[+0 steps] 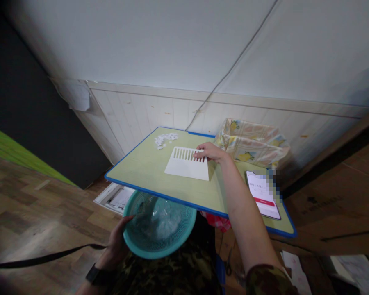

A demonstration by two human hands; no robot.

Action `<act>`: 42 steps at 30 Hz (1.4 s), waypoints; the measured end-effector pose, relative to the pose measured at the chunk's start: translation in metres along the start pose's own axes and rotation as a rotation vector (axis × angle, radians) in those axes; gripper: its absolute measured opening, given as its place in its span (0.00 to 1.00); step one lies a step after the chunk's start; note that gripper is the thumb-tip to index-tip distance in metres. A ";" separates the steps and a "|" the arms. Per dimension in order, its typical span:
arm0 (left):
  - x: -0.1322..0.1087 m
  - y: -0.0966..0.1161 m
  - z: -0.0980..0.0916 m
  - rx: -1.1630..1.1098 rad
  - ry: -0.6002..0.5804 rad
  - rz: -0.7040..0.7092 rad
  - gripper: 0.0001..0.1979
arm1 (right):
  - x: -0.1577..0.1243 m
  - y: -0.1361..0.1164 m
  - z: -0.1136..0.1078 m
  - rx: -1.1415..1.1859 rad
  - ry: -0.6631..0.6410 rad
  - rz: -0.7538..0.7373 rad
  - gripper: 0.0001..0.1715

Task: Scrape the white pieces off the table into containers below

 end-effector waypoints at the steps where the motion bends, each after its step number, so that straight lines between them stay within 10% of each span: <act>1: -0.001 0.001 0.001 -0.004 -0.008 0.007 0.10 | 0.000 0.001 -0.001 0.019 0.004 0.007 0.24; 15: -0.015 0.012 0.007 0.010 -0.028 0.043 0.13 | -0.007 -0.008 0.037 0.040 -0.342 0.104 0.21; 36: -0.013 0.015 0.002 0.010 -0.017 0.021 0.07 | -0.014 -0.016 0.055 0.068 -0.537 0.101 0.20; 42: -0.014 0.015 0.002 0.040 -0.041 0.051 0.09 | -0.009 -0.008 0.034 0.167 -0.414 0.067 0.22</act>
Point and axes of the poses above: each hand's wrist, its own x-axis towards the middle knuckle, its own z-axis out of the palm, y = z × x, the point moved 2 cm from there along x, towards the middle knuckle, and after that the axes turned 10 degrees about y, right-handed, at the moved point
